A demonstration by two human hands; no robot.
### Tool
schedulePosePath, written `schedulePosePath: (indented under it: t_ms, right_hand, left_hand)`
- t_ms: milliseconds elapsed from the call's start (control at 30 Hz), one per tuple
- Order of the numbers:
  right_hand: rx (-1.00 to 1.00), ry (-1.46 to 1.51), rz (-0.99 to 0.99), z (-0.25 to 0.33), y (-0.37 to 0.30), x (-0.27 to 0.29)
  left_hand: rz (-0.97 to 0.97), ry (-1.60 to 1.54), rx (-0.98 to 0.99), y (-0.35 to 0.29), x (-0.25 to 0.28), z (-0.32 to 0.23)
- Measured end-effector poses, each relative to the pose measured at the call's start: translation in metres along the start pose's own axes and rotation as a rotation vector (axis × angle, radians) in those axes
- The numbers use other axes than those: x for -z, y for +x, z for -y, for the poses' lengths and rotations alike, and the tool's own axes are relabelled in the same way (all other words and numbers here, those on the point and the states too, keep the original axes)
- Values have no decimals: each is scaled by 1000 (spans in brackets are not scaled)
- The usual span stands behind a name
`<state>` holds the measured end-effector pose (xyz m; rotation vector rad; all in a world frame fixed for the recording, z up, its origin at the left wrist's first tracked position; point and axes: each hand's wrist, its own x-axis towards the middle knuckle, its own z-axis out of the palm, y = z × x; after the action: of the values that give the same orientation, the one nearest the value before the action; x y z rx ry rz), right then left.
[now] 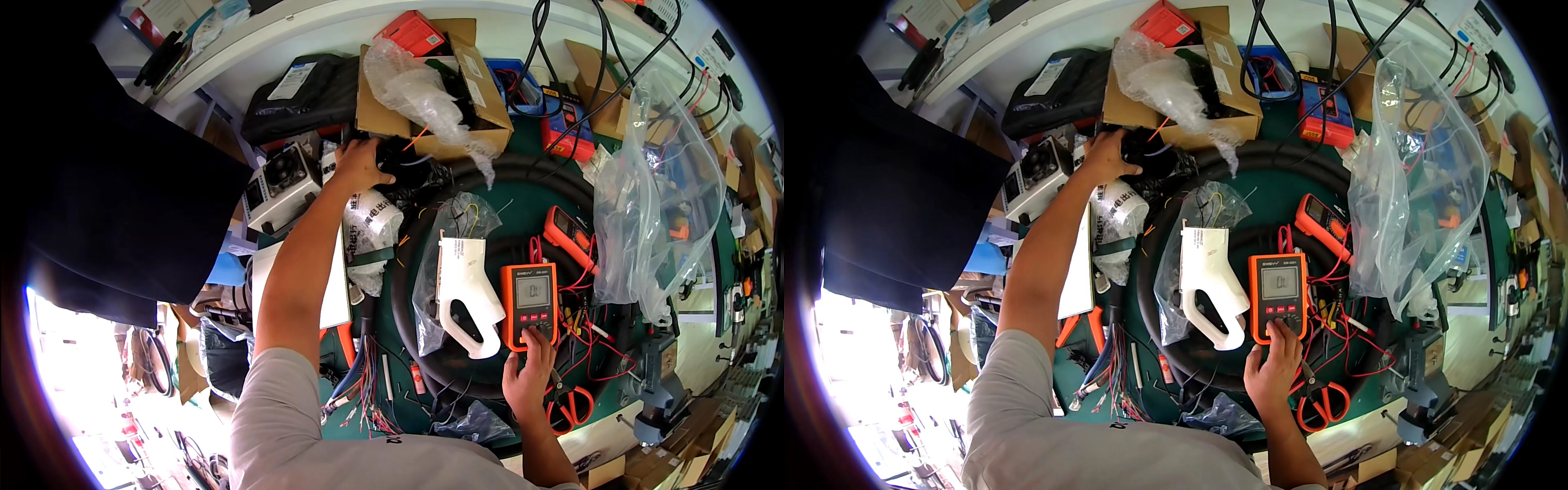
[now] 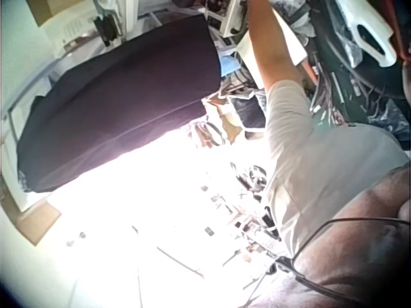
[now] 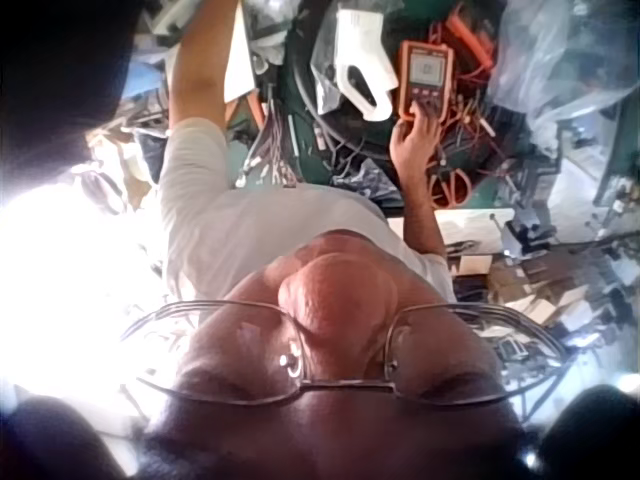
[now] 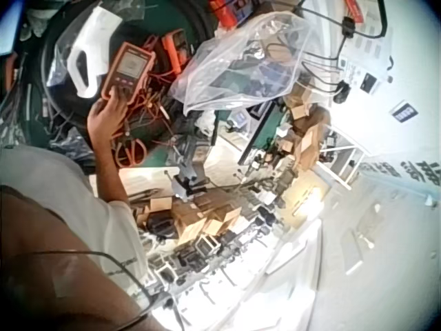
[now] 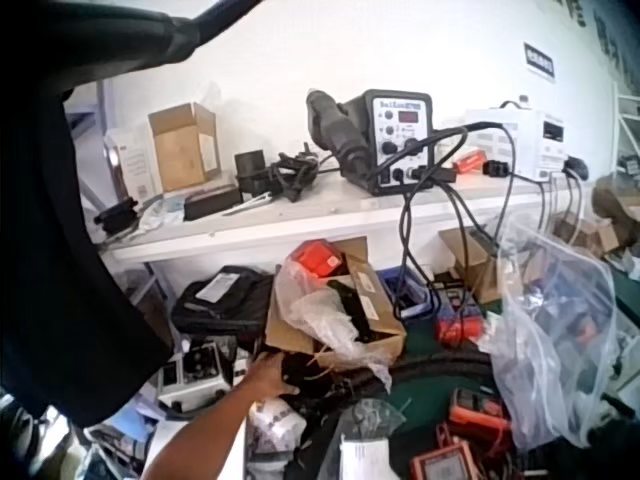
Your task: The person cuts a black sleeve with scissors, uses a multimeter to test a white charging component, marks the ends of wires with a red pen, and strips insulation from a blue wire using a utility knife.
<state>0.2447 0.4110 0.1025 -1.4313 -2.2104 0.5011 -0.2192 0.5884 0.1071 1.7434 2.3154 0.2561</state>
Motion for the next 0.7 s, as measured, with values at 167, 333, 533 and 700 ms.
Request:
schedulePosePath:
  t_ms: [167,333,533,700]
  right_hand:
    - [-4,11,4,-3,-1,-1]
    - [0,24,-26,-3,-3,-2]
    - [39,66,-48,1,-7,7]
    - [93,112,-23,21,-17,20]
  left_hand:
    - [-111,-125,-161,-24,25,-8]
    - [-67,-203,-127,-57,65,-30]
    - [-28,-363,-195,-123,111,-43]
    - [-119,-279,-165,-203,129,-49]
